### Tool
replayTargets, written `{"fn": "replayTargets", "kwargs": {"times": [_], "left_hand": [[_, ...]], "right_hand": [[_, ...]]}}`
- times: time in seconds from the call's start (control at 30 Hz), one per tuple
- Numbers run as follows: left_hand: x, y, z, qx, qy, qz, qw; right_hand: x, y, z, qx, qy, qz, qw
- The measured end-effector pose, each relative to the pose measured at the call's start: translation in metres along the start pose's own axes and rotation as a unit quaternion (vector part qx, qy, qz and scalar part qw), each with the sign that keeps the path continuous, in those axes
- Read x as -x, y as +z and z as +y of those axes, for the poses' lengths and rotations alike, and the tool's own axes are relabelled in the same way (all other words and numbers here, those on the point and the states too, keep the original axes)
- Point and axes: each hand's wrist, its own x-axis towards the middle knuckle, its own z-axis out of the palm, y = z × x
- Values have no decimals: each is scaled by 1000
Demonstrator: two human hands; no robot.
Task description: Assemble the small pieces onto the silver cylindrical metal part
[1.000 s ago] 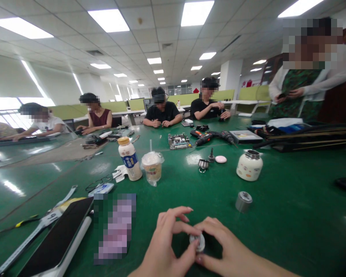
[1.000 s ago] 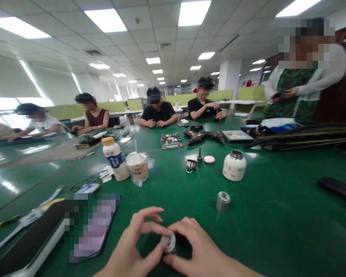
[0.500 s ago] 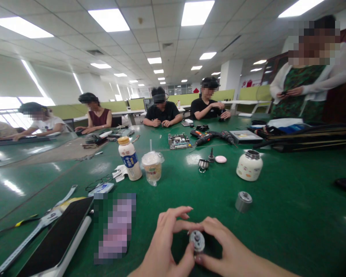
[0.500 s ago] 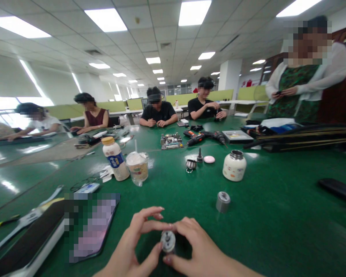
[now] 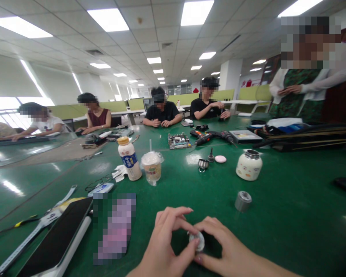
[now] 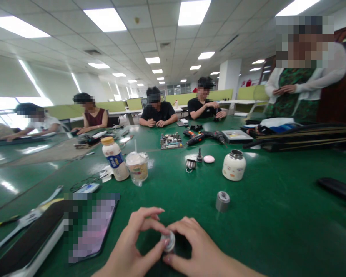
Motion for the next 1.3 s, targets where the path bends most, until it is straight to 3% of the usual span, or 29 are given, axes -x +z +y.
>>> {"fn": "replayTargets", "kwargs": {"times": [0.17, 0.33, 0.47, 0.63, 0.77, 0.9, 1.03, 1.2, 1.3], "left_hand": [[-1, 2, -8, 14, -30, 7, 999], [-6, -1, -35, -16, -153, 89, 984], [-5, 4, -58, -49, -191, 50, 979], [-4, 8, -66, -89, -186, 29, 978], [-7, 5, -58, -42, -201, 43, 978], [-8, 1, -32, 37, -164, 73, 983], [-5, 0, -9, 82, -119, 11, 990], [-3, 2, -5, 86, -107, -30, 990], [-1, 0, -3, 87, -64, -43, 993]], "right_hand": [[1, 0, 0, 2, 1, 1, 1000], [2, -3, -4, -2, 14, -5, 1000], [0, -4, -5, -5, 24, -8, 1000], [-1, -4, -5, -3, 22, -5, 1000], [0, -3, -5, -2, 25, -6, 1000], [0, -2, -2, -2, 14, -2, 1000], [0, 0, 1, 4, 4, 0, 1000], [0, 0, 0, 2, -2, 0, 1000], [0, 0, 0, 5, 2, 4, 1000]]}}
